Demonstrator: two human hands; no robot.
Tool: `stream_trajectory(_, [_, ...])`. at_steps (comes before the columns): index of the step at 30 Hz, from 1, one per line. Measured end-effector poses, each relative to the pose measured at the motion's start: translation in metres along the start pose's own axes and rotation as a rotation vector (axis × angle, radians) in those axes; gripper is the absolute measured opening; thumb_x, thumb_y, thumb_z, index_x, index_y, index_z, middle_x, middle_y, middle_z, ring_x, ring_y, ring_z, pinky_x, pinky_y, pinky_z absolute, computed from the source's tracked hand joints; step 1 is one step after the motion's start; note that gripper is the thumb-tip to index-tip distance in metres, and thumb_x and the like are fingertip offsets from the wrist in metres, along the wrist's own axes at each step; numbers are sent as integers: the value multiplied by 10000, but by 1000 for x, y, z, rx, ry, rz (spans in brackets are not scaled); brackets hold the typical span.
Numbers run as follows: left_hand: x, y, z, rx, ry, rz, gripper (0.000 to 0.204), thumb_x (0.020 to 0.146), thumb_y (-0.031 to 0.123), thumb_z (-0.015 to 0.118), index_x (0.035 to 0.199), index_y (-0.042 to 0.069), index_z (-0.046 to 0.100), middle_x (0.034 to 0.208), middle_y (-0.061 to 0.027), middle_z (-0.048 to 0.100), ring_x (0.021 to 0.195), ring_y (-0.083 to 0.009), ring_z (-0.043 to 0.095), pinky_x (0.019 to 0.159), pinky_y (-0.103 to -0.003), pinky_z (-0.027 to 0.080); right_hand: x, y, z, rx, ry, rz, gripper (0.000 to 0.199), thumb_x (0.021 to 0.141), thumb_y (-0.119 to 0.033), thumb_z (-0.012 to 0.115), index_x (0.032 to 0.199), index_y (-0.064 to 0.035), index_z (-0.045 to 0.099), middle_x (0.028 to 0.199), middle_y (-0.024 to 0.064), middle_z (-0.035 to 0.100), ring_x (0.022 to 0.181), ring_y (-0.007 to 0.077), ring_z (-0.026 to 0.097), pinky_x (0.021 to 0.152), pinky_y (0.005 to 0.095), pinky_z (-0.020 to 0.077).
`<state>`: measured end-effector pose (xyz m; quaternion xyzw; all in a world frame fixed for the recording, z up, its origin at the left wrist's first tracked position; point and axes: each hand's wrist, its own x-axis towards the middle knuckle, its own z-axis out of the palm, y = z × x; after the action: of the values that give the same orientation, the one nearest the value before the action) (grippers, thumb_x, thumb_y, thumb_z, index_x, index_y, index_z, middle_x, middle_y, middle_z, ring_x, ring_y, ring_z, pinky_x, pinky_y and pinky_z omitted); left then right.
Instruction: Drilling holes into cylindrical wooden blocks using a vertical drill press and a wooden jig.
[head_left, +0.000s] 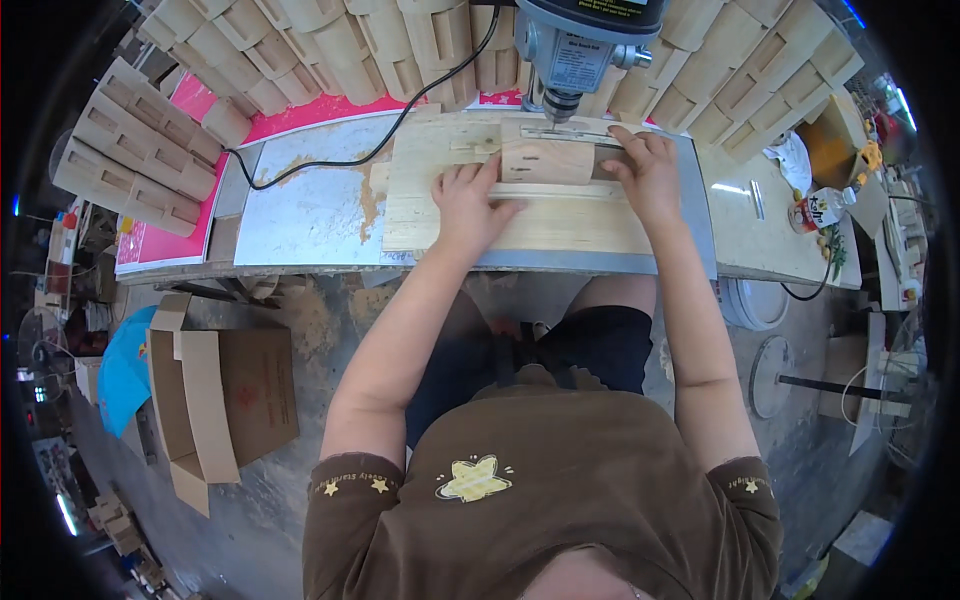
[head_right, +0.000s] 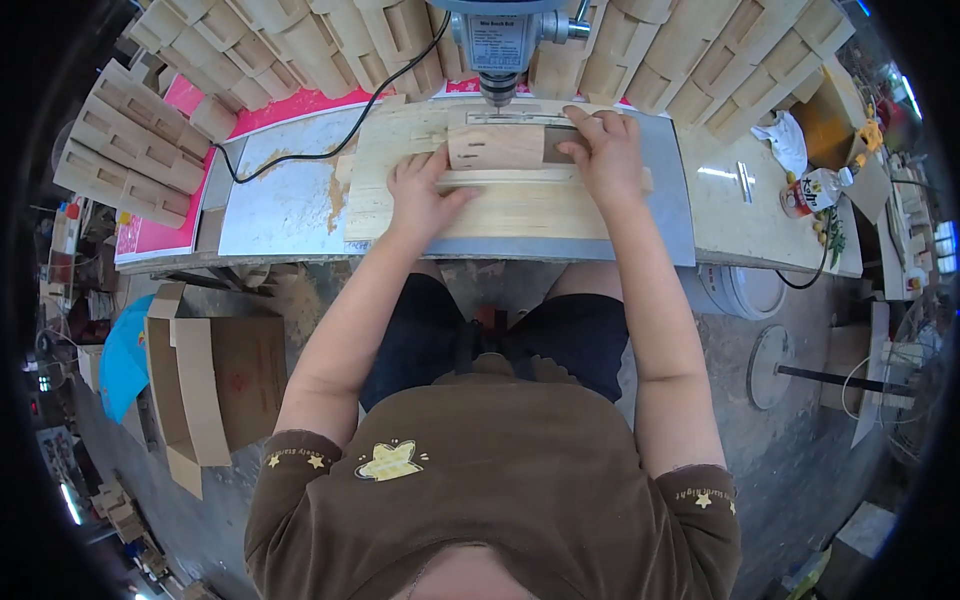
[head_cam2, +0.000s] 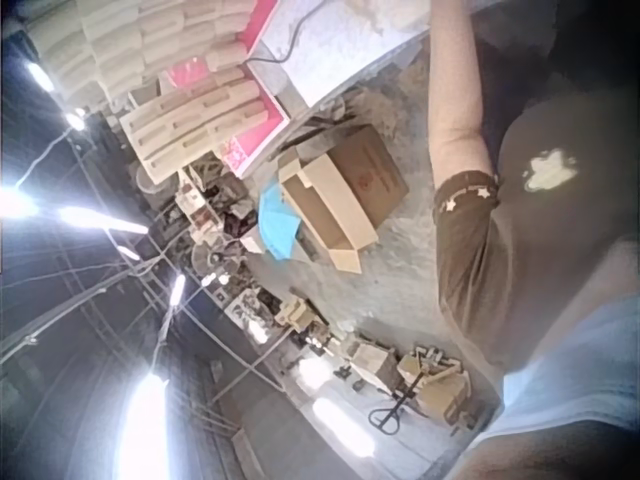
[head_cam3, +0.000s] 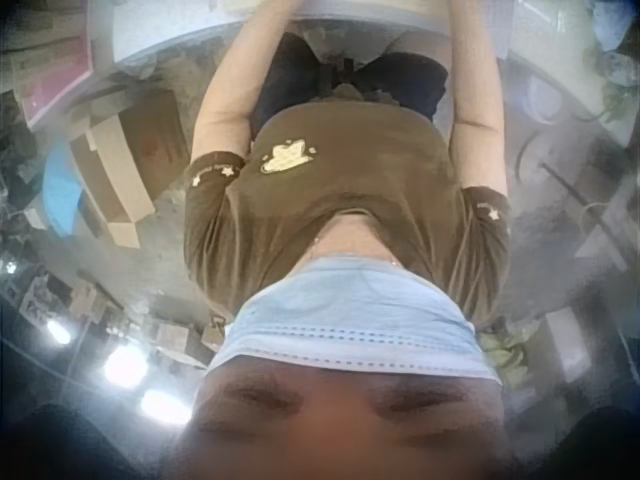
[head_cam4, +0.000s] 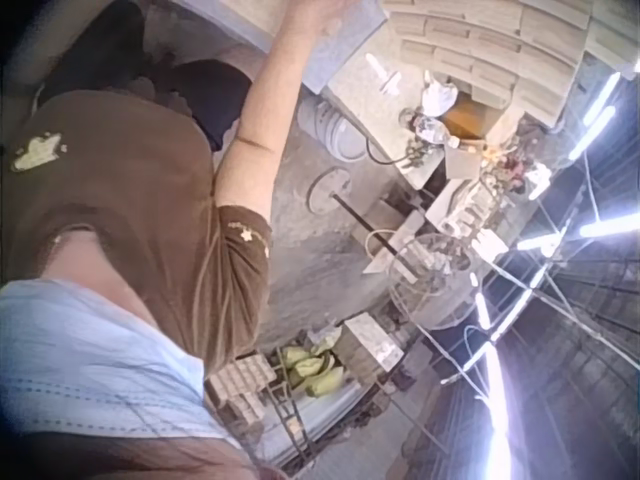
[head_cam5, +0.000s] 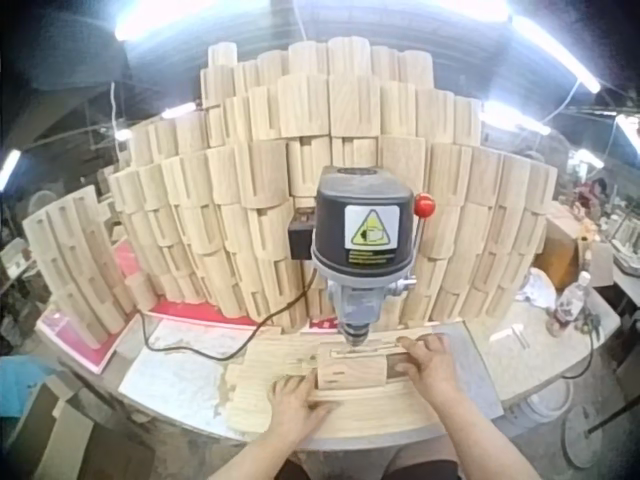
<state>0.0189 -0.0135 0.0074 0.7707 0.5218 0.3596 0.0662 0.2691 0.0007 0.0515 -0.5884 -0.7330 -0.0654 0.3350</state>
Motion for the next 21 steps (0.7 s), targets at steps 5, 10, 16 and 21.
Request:
stream_trajectory(5, [2, -27, -6, -40, 26, -103, 616, 548, 281, 809, 1111, 110, 628, 903, -32, 612, 941, -257, 514, 877, -415, 308, 1, -29, 12, 9, 23, 12, 472, 659, -195, 749, 1117, -183, 632, 976, 70, 589, 999, 298, 471, 844, 390, 438])
stream_trajectory(10, [6, -27, -12, -38, -32, -109, 583, 566, 254, 800, 1109, 122, 633, 832, -7, 592, 899, -225, 519, 844, -389, 319, 17, -7, 1, 383, 63, 28, 450, 703, -199, 753, 1121, -97, 618, 1083, 130, 586, 1039, 303, 521, 873, 365, 431])
stream_trajectory(16, [5, -30, -12, -54, -28, -103, 556, 586, 242, 792, 1100, 106, 632, 803, -8, 577, 852, -215, 541, 813, -374, 334, 129, -37, -84, 486, 533, -89, 242, 880, -205, 563, 1040, -25, 593, 930, 125, 616, 866, 193, 571, 789, 310, 441])
stream_trajectory(21, [7, -26, -8, -115, -54, -110, 536, 598, 233, 785, 1092, 95, 631, 784, -6, 575, 805, -207, 569, 774, -375, 355, 181, -39, -107, 569, 125, -3, 275, 916, -241, 511, 992, 8, 597, 843, 144, 614, 803, 150, 568, 719, 281, 443])
